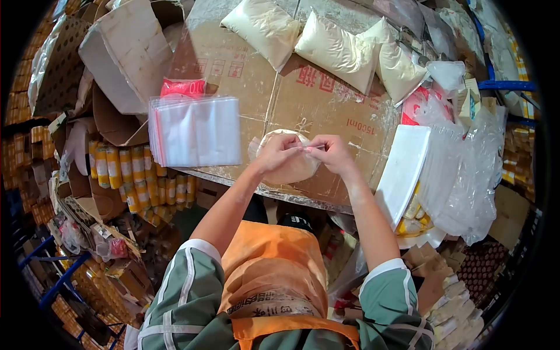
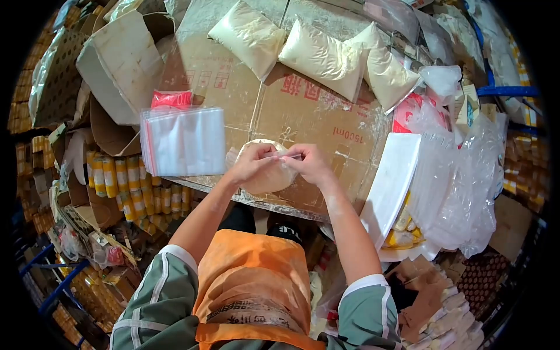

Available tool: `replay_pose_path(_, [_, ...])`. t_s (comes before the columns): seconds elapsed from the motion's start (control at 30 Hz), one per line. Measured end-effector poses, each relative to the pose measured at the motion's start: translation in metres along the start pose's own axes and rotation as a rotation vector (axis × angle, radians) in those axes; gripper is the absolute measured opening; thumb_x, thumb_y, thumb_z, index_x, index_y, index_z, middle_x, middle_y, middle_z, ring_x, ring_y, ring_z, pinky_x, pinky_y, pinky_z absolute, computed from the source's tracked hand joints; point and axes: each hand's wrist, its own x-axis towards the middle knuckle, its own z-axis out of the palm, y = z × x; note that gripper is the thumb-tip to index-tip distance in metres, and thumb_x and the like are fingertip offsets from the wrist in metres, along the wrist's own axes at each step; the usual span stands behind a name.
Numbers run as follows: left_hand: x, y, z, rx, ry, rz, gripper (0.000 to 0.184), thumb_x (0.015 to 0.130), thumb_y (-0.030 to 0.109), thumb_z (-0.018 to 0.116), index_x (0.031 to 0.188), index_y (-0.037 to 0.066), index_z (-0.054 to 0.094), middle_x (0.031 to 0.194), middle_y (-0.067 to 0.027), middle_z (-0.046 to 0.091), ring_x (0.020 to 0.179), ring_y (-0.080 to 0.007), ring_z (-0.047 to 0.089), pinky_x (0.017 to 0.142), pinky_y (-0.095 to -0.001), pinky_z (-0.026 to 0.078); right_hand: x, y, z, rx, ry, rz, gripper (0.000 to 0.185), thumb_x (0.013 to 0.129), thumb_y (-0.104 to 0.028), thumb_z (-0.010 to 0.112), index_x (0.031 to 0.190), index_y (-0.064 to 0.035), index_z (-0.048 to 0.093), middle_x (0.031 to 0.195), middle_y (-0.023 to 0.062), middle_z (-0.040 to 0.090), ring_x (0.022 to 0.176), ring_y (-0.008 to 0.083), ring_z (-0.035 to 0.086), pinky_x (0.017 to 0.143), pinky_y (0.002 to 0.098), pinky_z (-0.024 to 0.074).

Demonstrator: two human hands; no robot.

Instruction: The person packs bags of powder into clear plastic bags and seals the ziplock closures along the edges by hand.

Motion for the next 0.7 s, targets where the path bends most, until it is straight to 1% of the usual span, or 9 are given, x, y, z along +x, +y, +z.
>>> replay_pose_path(0.2, [0.006, -0.004, -0.003, -0.171, -0.068, -0.01, 0.016, 0.091, 0.017, 0.063, 0.087, 0.002, 0.059, 0.081, 0.0024, 0.055, 0.078, -0.0041, 0.049, 0.068, -0.0213, 0.04, 0.007, 0.01, 0.005, 0.123, -0.027, -0.06, 0.01, 0.081, -0.012, 0.071, 0.079, -0.0032, 0.066, 0.069, -0.0038, 0.06, 0.067, 0.0036, 0.052, 0.06, 0.0226, 0.0407])
replay_pose_path(0.3, [0.013, -0.004, -0.011, -0.075, -0.155, -0.122, 0.014, 0.09, 0.014, 0.064, 0.086, 0.001, 0.059, 0.084, 0.0025, 0.057, 0.08, -0.0045, 0.05, 0.07, -0.0212, 0.041, 0.003, -0.002, 0.007, 0.094, -0.002, -0.08, 0.016, 0.082, -0.013, 0.071, 0.073, -0.0036, 0.063, 0.068, -0.0052, 0.058, 0.067, 0.0033, 0.05, 0.06, 0.0227, 0.0395])
replay_pose_path(0.37, [0.013, 0.003, -0.006, -0.114, -0.136, -0.093, 0.015, 0.089, 0.014, 0.065, 0.085, 0.001, 0.06, 0.082, 0.0011, 0.058, 0.08, -0.0053, 0.051, 0.07, -0.0226, 0.042, -0.004, -0.021, 0.005, -0.002, -0.053, 0.014, 0.017, 0.085, -0.013, 0.07, 0.074, -0.0042, 0.061, 0.07, -0.0056, 0.056, 0.07, 0.0035, 0.049, 0.063, 0.0227, 0.0395])
replay_pose_path(0.43, [0.008, 0.012, 0.0, -0.156, -0.121, -0.067, 0.017, 0.088, 0.014, 0.066, 0.084, 0.0, 0.06, 0.08, -0.0003, 0.058, 0.079, -0.0061, 0.052, 0.069, -0.024, 0.043, -0.005, -0.015, 0.003, 0.036, -0.077, -0.017, 0.016, 0.086, -0.013, 0.069, 0.075, -0.0043, 0.06, 0.071, -0.0055, 0.056, 0.071, 0.0036, 0.049, 0.064, 0.0225, 0.0394])
replay_pose_path(0.5, [0.0, 0.038, 0.002, 0.259, 0.001, 0.051, 0.017, 0.085, 0.013, 0.068, 0.082, -0.002, 0.06, 0.077, -0.0073, 0.061, 0.075, -0.0139, 0.057, 0.067, -0.0301, 0.045, -0.008, -0.013, 0.001, 0.072, -0.101, -0.047, 0.016, 0.087, -0.012, 0.068, 0.076, -0.0044, 0.059, 0.073, -0.0053, 0.056, 0.073, 0.0036, 0.049, 0.065, 0.0223, 0.0392])
replay_pose_path(0.53, [-0.001, 0.04, 0.001, 0.259, 0.001, 0.051, 0.017, 0.085, 0.013, 0.068, 0.082, -0.002, 0.06, 0.077, -0.0073, 0.061, 0.075, -0.0139, 0.057, 0.067, -0.0301, 0.045, -0.011, -0.012, 0.0, 0.099, -0.087, -0.052, 0.016, 0.088, -0.012, 0.067, 0.077, -0.0046, 0.058, 0.073, -0.0052, 0.055, 0.073, 0.0037, 0.048, 0.065, 0.0223, 0.0389])
replay_pose_path(0.6, [-0.004, 0.041, 0.001, 0.51, 0.072, 0.221, 0.015, 0.081, 0.012, 0.069, 0.081, -0.001, 0.061, 0.078, -0.0138, 0.062, 0.074, -0.0257, 0.059, 0.066, -0.037, 0.046, -0.016, -0.007, -0.002, 0.133, -0.072, -0.05, 0.016, 0.088, -0.012, 0.066, 0.077, -0.0047, 0.057, 0.074, -0.0051, 0.054, 0.073, 0.0037, 0.048, 0.065, 0.0222, 0.0387])
replay_pose_path(0.63, [-0.007, 0.042, 0.001, 0.492, 0.09, 0.21, 0.011, 0.08, 0.009, 0.067, 0.082, 0.0, 0.062, 0.08, -0.0148, 0.063, 0.076, -0.0325, 0.059, 0.068, -0.0397, 0.046, -0.017, -0.002, -0.004, 0.114, -0.049, -0.076, 0.017, 0.088, -0.011, 0.066, 0.076, -0.0047, 0.057, 0.073, -0.0052, 0.053, 0.072, 0.0036, 0.047, 0.065, 0.0222, 0.0383])
replay_pose_path(0.7, [-0.011, 0.032, -0.001, 0.524, 0.109, 0.241, 0.009, 0.08, 0.009, 0.067, 0.082, 0.001, 0.062, 0.08, -0.0144, 0.063, 0.077, -0.0325, 0.059, 0.07, -0.0398, 0.046, -0.019, 0.002, -0.006, 0.094, -0.026, -0.103, 0.018, 0.088, -0.01, 0.066, 0.075, -0.0047, 0.056, 0.072, -0.0053, 0.052, 0.071, 0.0036, 0.047, 0.064, 0.0223, 0.038])
